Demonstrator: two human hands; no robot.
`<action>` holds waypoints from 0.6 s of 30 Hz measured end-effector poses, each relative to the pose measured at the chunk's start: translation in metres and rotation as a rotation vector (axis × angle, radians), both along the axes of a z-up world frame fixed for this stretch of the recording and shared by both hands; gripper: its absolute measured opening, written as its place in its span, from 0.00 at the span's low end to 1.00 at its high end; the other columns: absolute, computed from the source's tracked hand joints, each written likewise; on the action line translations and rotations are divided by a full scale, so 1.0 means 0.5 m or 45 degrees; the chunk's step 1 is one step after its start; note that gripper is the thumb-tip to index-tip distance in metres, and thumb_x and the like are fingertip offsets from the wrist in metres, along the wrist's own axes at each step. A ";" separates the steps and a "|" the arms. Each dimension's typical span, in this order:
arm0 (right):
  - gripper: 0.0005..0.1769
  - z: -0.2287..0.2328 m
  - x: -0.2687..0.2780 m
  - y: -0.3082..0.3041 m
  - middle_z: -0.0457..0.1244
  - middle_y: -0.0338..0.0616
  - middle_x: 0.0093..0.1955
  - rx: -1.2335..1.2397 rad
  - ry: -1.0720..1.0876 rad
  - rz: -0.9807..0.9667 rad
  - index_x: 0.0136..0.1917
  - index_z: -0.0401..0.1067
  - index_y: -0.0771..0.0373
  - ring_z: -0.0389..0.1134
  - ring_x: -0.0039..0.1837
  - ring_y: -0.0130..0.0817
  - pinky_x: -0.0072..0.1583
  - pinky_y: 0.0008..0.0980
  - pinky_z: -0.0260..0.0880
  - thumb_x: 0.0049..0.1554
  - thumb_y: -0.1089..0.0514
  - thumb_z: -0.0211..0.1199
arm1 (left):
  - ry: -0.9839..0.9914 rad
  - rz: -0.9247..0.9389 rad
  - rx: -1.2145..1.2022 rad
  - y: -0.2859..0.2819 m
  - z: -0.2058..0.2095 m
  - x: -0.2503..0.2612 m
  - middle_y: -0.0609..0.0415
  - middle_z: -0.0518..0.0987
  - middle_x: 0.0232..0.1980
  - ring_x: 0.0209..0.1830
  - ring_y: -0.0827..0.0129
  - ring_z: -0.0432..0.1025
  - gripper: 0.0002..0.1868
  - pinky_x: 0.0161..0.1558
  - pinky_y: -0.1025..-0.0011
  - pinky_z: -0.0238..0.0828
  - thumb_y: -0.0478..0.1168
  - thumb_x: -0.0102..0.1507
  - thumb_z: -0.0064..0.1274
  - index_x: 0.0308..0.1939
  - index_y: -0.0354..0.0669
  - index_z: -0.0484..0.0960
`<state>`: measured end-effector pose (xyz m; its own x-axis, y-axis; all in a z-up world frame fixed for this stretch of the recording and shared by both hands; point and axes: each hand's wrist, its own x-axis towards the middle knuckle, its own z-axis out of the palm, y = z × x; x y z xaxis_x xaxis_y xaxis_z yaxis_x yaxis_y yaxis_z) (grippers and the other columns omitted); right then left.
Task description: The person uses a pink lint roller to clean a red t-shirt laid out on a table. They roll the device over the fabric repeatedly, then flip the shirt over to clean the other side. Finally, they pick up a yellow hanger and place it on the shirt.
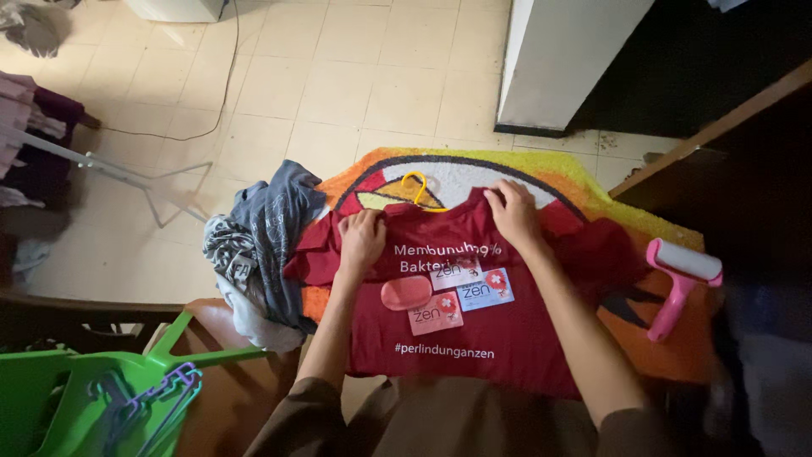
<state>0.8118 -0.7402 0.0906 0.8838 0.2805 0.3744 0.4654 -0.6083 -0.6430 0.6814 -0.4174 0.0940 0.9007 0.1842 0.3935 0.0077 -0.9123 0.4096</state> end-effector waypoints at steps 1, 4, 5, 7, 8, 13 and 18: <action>0.12 -0.002 0.003 0.019 0.70 0.51 0.50 0.115 0.115 0.036 0.52 0.75 0.62 0.71 0.56 0.50 0.56 0.47 0.71 0.64 0.51 0.63 | 0.028 -0.050 -0.042 -0.002 0.000 -0.001 0.48 0.80 0.47 0.50 0.53 0.72 0.12 0.55 0.51 0.63 0.42 0.63 0.53 0.48 0.43 0.82; 0.13 -0.015 0.006 0.049 0.69 0.50 0.50 0.118 0.223 0.085 0.53 0.74 0.61 0.72 0.54 0.49 0.54 0.47 0.71 0.62 0.50 0.63 | 0.028 -0.078 -0.067 0.012 -0.008 -0.008 0.46 0.80 0.44 0.47 0.49 0.72 0.12 0.51 0.49 0.64 0.42 0.60 0.56 0.46 0.41 0.82; 0.13 -0.019 0.003 0.050 0.69 0.51 0.50 -0.107 0.093 0.058 0.53 0.75 0.61 0.70 0.53 0.51 0.53 0.49 0.70 0.61 0.51 0.64 | 0.037 0.018 -0.039 0.021 -0.017 -0.010 0.46 0.79 0.44 0.48 0.49 0.72 0.10 0.50 0.50 0.66 0.42 0.63 0.55 0.44 0.42 0.81; 0.15 -0.021 -0.008 0.049 0.69 0.52 0.50 -0.351 -0.043 -0.032 0.52 0.75 0.61 0.69 0.53 0.53 0.54 0.52 0.69 0.61 0.48 0.65 | 0.059 0.206 0.013 0.041 -0.042 -0.016 0.46 0.79 0.45 0.48 0.49 0.72 0.06 0.48 0.52 0.69 0.40 0.67 0.54 0.41 0.42 0.80; 0.17 -0.016 -0.011 0.043 0.68 0.52 0.50 -0.373 -0.052 -0.096 0.52 0.75 0.62 0.68 0.54 0.51 0.54 0.53 0.68 0.61 0.46 0.65 | 0.007 0.267 0.029 0.051 -0.054 -0.014 0.46 0.78 0.46 0.48 0.48 0.71 0.05 0.49 0.52 0.69 0.40 0.68 0.53 0.41 0.42 0.79; 0.21 0.027 -0.040 0.001 0.67 0.50 0.54 -0.519 -0.062 -0.245 0.54 0.73 0.60 0.67 0.58 0.51 0.60 0.56 0.67 0.62 0.40 0.64 | -0.035 0.468 0.111 0.033 -0.051 -0.024 0.43 0.76 0.51 0.52 0.47 0.70 0.08 0.49 0.50 0.69 0.38 0.67 0.52 0.47 0.40 0.77; 0.34 0.041 -0.055 -0.014 0.66 0.60 0.55 -0.564 0.137 0.134 0.56 0.72 0.69 0.68 0.58 0.57 0.56 0.53 0.70 0.51 0.38 0.70 | 0.034 0.085 0.194 -0.017 0.004 -0.026 0.45 0.76 0.49 0.52 0.48 0.70 0.22 0.53 0.47 0.66 0.48 0.59 0.59 0.50 0.40 0.77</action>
